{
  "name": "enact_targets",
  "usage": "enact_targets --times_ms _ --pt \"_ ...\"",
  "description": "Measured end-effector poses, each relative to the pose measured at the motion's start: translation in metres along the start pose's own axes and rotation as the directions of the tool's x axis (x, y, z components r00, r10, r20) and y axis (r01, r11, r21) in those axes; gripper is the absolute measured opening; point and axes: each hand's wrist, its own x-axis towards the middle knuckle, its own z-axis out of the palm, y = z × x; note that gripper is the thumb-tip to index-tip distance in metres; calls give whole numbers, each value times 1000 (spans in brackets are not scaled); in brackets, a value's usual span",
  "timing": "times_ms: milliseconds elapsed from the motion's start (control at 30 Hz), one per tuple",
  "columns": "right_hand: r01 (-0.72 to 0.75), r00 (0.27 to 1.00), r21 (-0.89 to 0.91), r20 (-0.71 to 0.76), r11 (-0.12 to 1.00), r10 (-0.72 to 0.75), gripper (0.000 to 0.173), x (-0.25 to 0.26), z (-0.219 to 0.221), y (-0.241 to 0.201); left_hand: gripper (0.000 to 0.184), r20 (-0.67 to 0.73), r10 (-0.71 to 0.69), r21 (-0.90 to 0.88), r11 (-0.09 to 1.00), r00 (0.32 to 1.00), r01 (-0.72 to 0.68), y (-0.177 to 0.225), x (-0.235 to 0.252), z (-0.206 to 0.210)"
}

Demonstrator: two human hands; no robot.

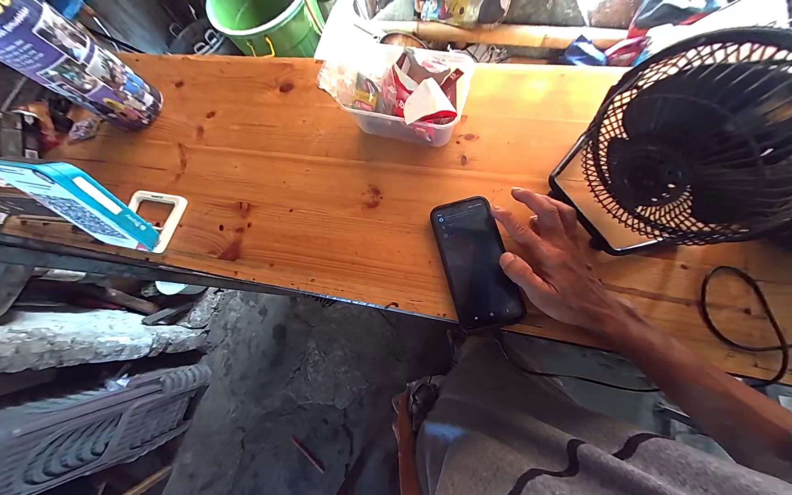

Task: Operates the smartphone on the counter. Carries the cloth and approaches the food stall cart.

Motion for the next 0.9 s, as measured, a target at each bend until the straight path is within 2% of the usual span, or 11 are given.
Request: enact_targets --times_ms 367,533,667,900 --pt "12 998 79 -67 997 -6 50 -1 -3 2 51 0 -31 -52 998 1000 31 4 2 -3" --pt "75 988 145 -141 987 -55 44 -1 -7 -1 52 -14 -46 -89 995 999 45 2 7 -12" --pt "135 983 268 -159 954 -94 37 -4 -21 -30 58 -46 -104 -129 987 994 97 -1 7 -25" --pt "325 944 511 -122 796 -308 35 -10 -8 -105 53 -32 -15 -44 999 999 14 -12 18 -63"
